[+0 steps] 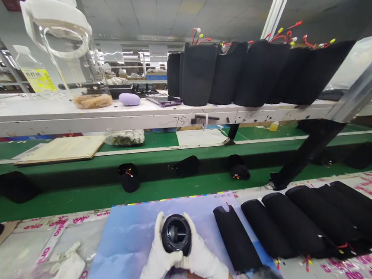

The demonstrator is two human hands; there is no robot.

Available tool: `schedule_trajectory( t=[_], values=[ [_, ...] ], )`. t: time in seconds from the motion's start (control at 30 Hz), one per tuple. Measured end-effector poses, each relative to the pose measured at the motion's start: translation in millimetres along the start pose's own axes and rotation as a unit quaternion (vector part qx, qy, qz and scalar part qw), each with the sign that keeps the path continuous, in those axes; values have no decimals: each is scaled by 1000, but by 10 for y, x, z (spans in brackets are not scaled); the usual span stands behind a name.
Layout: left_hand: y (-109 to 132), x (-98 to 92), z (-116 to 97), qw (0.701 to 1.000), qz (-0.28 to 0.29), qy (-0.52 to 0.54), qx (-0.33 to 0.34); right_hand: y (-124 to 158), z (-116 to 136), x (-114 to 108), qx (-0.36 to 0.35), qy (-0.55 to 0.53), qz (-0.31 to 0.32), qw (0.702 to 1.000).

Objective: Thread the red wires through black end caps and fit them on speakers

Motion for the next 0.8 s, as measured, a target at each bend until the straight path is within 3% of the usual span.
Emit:
schedule_trajectory(
  t=[0.13,0.3,0.43,0.6,0.67,0.8],
  values=[
    [-47,-59,-91,998,32,-53,13,-63,177,-176,15,18,46,999],
    [-96,-117,-138,986,11,-148,70,-192,388,-323,10,82,67,994],
    [-128,-124,-246,975,30,-200,90,-270,479,-399,11,104,98,990],
    [-162,-128,-448,962,84,-246,87,-354,472,-520,-8,40,135,990],
    [-171,-142,-485,959,98,-253,84,-346,418,-520,-9,-16,115,993],
    [-164,-163,-477,963,94,-241,78,-271,225,-293,1,-67,-14,998]
  ],
)
Point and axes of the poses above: each hand's wrist, its own y-axis away from the middle knuckle, its own x-axis out of the palm, z = x × y, the point moved 1 cm from there along -y, towards the middle knuckle, and after that the axes turned 8 degrees about -z, right-handed, at the moved point
